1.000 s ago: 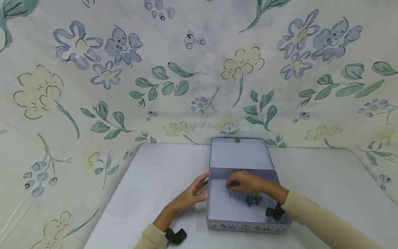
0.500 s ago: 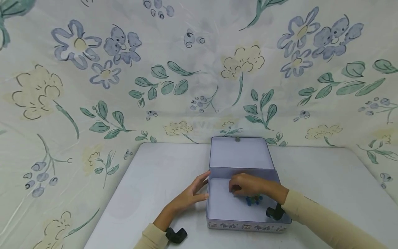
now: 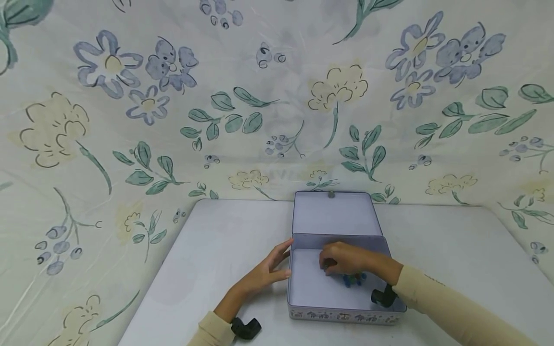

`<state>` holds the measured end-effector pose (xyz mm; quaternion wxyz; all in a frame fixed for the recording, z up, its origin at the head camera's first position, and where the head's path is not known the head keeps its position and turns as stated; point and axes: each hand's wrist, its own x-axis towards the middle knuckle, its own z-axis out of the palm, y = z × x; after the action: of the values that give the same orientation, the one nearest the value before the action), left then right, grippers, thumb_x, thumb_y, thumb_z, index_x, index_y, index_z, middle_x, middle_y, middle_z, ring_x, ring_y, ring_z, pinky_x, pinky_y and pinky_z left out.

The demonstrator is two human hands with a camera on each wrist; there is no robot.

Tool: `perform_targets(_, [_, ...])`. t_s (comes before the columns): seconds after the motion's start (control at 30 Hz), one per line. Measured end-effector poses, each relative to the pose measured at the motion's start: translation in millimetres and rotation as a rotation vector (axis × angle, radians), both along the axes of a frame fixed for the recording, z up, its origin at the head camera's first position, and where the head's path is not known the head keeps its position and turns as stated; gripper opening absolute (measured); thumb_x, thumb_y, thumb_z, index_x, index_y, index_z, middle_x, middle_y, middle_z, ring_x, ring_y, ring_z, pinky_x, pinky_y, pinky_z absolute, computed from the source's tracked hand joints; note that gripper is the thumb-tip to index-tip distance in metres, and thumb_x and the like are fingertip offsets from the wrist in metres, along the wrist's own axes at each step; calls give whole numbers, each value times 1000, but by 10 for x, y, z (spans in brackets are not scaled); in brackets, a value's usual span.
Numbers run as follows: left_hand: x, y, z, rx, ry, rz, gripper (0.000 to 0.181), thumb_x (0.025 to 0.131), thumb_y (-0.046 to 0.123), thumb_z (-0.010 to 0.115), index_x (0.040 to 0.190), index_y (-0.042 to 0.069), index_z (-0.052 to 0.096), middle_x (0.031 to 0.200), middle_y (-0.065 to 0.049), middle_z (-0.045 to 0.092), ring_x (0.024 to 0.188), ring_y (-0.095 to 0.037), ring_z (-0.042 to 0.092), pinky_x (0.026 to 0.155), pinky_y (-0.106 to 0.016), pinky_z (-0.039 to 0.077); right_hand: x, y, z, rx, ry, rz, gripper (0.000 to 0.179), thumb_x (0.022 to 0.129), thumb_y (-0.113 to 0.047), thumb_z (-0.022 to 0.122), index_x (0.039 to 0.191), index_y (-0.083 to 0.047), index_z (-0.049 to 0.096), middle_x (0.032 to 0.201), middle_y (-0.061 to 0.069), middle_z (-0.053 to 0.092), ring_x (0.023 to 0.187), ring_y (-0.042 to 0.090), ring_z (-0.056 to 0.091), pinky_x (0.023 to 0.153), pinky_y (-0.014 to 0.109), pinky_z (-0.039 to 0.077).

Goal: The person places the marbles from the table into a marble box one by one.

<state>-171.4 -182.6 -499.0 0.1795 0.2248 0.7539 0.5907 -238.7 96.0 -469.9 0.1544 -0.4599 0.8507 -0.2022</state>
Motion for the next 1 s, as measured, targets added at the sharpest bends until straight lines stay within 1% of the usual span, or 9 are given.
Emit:
perform_targets(0.23, [-9,26,-29,4,10,-7,77,100,21,58,162,22,11,170,-6,2,155,-42,11,121,-66,18,-11,52,-8,-15,5,12,12,85,-11,78,96,-13,74,89,-8,65,80,-4,56,73,15,54])
perform_targets(0.4, [-72,51,-23,2,25,-39,77,101,21,57,162,21,10,170,-6,1,155,-42,11,121,-67,19,-38,108,2,-43,-15,-32,13,86,-14,78,98,-14,73,93,-9,67,84,-2,59,77,17,56])
perform_targets(0.5, [-75,49,-31,2,26,-45,77,101,21,57,162,19,10,170,-6,0,155,-42,10,121,-66,20,-52,125,19,-72,-23,-45,15,87,-16,77,101,-13,74,96,-8,69,88,0,61,79,19,56])
perform_targets(0.63, [-49,34,-50,-9,18,-32,77,101,21,57,162,22,10,170,-5,1,155,-41,11,120,-66,23,-62,128,65,-111,-39,-38,15,91,-17,73,104,-11,73,98,-5,70,88,1,62,79,20,57])
perform_targets(0.73, [-67,46,-46,-7,27,-34,76,101,23,58,161,26,12,170,-4,3,155,-40,13,120,-67,24,-58,155,123,-137,-44,-54,14,93,-19,71,104,-10,73,98,-5,71,87,1,62,77,20,57])
perform_targets(0.8, [-83,54,-33,5,37,-36,77,100,23,59,161,25,12,170,-5,4,154,-41,13,120,-66,24,-62,171,160,-165,-41,-58,15,94,-21,70,104,-10,73,99,-5,71,86,1,61,77,21,56])
perform_targets(0.87, [-90,52,-28,21,48,-41,81,100,23,60,162,21,8,170,-9,4,154,-43,14,119,-66,27,-56,188,197,-208,-41,-56,17,96,-23,68,105,-9,73,100,-5,71,86,1,61,77,21,57])
perform_targets(0.93, [-62,41,-30,36,53,-36,85,99,22,61,162,17,4,169,-13,4,152,-46,15,117,-64,32,-29,205,230,-270,-62,-54,20,98,-23,65,107,-8,73,101,-2,72,88,2,62,78,23,57])
perform_targets(1.0, [-18,24,-39,44,56,-33,87,99,20,62,161,13,1,169,-17,4,151,-48,17,115,-61,37,20,240,266,-336,-90,-60,21,99,-22,63,109,-7,73,104,3,73,90,4,64,79,24,58])
